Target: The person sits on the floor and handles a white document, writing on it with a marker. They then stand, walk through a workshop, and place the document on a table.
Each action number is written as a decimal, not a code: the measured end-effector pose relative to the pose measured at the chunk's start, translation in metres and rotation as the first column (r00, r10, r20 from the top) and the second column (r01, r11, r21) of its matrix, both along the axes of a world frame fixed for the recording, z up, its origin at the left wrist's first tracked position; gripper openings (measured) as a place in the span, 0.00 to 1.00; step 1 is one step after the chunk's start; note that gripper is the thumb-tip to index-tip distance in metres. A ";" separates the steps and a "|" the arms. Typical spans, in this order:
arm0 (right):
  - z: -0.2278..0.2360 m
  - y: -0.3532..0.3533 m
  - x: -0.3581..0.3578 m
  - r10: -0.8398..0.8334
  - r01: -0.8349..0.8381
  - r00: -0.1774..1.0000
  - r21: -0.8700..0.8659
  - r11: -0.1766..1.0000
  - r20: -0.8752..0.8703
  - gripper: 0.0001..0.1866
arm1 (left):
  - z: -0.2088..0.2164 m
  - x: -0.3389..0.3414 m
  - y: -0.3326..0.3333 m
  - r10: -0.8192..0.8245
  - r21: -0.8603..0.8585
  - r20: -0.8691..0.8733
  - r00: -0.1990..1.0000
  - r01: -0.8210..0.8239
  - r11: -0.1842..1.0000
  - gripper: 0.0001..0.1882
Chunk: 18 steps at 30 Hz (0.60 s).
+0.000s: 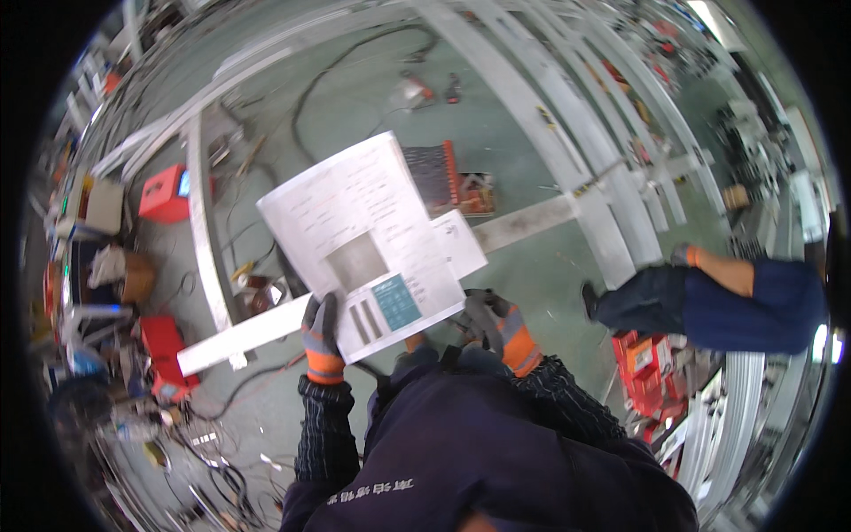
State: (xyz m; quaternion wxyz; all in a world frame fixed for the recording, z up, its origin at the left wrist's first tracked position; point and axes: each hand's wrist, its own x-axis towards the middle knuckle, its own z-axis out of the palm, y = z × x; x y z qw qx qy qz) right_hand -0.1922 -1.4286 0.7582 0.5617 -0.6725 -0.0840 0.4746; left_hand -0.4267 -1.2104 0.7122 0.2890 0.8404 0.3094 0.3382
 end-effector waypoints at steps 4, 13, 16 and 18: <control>-0.001 -0.011 0.011 -0.004 0.008 0.990 -0.028 1.000 0.139 0.13 | -0.012 0.016 -0.021 -0.070 0.052 0.022 0.997 0.069 0.996 0.14; -0.006 -0.086 0.056 -0.069 0.072 0.993 -0.027 0.997 0.093 0.17 | -0.017 0.074 -0.082 -0.057 -0.274 0.093 0.994 0.080 0.958 0.16; -0.010 -0.106 0.075 -0.066 0.071 0.988 -0.031 0.997 0.143 0.17 | -0.003 0.105 -0.095 -0.034 -0.396 0.185 0.982 0.106 0.912 0.14; -0.014 -0.113 0.082 -0.079 0.083 0.992 -0.038 0.996 0.101 0.18 | 0.005 0.118 -0.105 0.089 -0.652 0.291 0.953 0.129 0.747 0.15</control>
